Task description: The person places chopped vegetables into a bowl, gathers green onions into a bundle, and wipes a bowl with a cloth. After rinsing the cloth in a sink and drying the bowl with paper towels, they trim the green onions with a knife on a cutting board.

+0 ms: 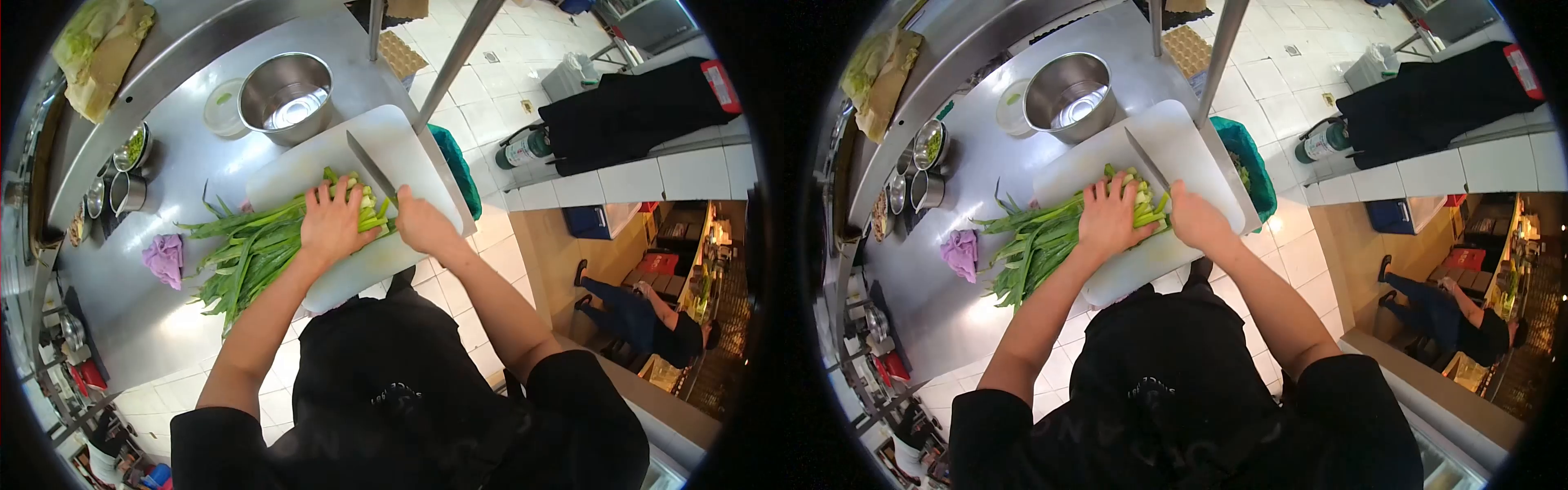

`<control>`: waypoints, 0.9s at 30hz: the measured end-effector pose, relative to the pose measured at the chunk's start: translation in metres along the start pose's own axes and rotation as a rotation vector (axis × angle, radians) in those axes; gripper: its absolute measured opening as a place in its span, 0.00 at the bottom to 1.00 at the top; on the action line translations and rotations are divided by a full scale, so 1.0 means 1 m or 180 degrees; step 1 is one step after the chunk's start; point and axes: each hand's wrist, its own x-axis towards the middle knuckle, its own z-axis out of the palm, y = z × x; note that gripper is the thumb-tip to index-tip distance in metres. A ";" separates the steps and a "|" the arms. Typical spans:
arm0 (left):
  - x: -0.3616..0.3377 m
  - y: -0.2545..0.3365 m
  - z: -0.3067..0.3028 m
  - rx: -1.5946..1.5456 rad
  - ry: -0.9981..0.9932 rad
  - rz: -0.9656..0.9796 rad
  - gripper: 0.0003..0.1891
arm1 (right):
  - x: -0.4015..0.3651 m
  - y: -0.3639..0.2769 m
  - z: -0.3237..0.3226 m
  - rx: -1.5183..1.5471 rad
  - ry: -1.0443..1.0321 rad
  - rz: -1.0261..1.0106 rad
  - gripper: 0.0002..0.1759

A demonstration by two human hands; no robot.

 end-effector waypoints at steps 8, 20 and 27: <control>0.002 -0.001 0.003 0.0010 0.0307 0.0015 0.43 | 0.009 0.008 0.008 0.0045 0.0028 0.0077 0.14; 0.002 0.000 0.002 -0.0003 0.0092 0.0001 0.43 | -0.004 0.004 -0.004 0.0159 0.0026 -0.0253 0.18; 0.003 -0.002 0.003 -0.0013 0.0196 0.0006 0.43 | -0.005 0.001 0.013 0.0155 0.0040 0.0149 0.18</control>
